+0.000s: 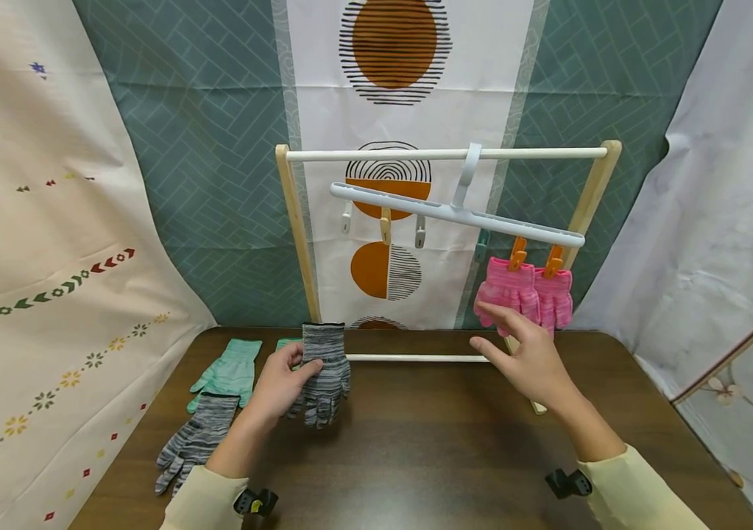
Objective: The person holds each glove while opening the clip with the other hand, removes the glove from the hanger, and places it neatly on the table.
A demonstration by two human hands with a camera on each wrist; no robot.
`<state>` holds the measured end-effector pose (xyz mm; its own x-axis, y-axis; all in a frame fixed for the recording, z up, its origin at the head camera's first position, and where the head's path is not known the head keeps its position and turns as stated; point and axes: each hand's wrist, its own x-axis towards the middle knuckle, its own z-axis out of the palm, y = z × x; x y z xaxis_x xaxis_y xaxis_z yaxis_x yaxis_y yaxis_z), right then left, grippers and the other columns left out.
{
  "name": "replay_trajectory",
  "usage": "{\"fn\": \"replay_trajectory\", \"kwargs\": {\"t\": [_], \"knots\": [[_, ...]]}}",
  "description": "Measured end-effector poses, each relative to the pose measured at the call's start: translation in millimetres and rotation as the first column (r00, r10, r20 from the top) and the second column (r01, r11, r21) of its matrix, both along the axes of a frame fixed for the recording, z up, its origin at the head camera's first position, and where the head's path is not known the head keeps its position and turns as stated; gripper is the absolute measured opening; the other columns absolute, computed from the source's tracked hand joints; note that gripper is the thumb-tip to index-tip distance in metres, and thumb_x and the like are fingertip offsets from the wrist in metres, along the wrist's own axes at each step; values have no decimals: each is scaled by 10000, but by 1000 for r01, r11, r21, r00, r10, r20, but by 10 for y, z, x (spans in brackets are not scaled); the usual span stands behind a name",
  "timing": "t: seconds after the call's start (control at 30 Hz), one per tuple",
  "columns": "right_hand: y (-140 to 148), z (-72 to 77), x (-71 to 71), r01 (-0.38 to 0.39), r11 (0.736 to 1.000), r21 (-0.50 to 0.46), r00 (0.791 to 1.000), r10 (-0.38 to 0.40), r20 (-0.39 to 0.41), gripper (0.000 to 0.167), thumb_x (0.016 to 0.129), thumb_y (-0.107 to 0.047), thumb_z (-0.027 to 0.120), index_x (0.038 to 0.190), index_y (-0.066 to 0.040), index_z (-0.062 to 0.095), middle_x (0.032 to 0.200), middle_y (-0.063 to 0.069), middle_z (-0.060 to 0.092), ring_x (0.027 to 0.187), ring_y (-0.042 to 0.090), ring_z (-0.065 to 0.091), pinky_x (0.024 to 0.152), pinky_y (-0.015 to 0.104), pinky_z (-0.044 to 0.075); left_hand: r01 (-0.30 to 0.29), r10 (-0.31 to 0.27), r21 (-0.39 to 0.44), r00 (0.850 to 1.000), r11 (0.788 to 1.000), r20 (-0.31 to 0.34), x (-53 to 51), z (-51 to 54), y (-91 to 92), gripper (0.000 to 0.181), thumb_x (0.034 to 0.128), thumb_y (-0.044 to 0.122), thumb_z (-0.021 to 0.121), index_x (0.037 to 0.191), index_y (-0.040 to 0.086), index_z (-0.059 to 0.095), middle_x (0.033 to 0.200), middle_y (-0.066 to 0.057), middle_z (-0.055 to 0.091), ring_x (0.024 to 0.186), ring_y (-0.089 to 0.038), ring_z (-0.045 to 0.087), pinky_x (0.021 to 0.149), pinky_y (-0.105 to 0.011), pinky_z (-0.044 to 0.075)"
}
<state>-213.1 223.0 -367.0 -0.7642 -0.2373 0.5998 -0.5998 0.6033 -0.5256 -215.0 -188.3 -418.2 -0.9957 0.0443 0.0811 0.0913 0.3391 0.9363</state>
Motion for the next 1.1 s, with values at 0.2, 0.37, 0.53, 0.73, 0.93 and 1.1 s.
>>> {"fn": "replay_trajectory", "kwargs": {"t": [0.2, 0.37, 0.53, 0.73, 0.93, 1.1], "knots": [[30, -46, 23, -7, 1000, 19, 1000, 8, -18, 612, 881, -118, 888, 1438, -58, 641, 1358, 107, 702, 1188, 300, 680, 989, 84, 428, 2, -1, -26, 999, 1000, 55, 63, -61, -182, 372, 1040, 150, 694, 868, 69, 374, 761, 4, 235, 632, -160, 258, 610, -314, 281], [72, -77, 62, -38, 999, 33, 998, 36, 61, 623, 909, -168, 872, 1473, -100, 618, 1423, 94, 662, 1261, 358, 658, 1056, 390, 522, 31, -27, -45, 995, 998, 101, 115, -114, -310, 384, 1044, 130, 679, 877, 76, 338, 768, -3, 224, 649, -173, 258, 611, -327, 276], [105, -112, 92, -67, 997, 34, 992, 63, 111, 644, 918, -194, 867, 1496, -121, 593, 1470, 108, 626, 1298, 379, 633, 1023, 566, 515, 45, -34, -82, 991, 996, 131, 189, -176, -423, 349, 1035, 106, 683, 898, 71, 363, 762, 5, 247, 659, -164, 285, 618, -317, 278], [134, -151, 101, -65, 996, 62, 994, 59, 96, 654, 911, -193, 872, 1495, -107, 591, 1470, 107, 629, 1288, 353, 641, 1018, 550, 528, 57, -41, -88, 984, 994, 171, 292, -256, -533, 342, 1012, 82, 696, 905, 51, 373, 750, 2, 253, 637, -165, 281, 611, -316, 273], [151, -173, 124, -44, 995, 93, 994, 35, 100, 653, 914, -225, 871, 1496, -126, 594, 1467, 79, 635, 1273, 319, 653, 1027, 522, 533, 79, -52, -118, 975, 990, 218, 362, -306, -601, 403, 1014, 77, 691, 857, 57, 321, 758, -17, 230, 622, -174, 254, 599, -308, 271], [150, -181, 145, -44, 995, 92, 993, 33, 114, 653, 914, -231, 871, 1497, -134, 593, 1473, 74, 632, 1281, 315, 649, 1035, 535, 524, 99, -54, -198, 974, 975, 220, 394, -361, -631, 441, 998, 67, 706, 820, 79, 302, 740, -9, 224, 610, -172, 265, 597, -309, 277]]}}
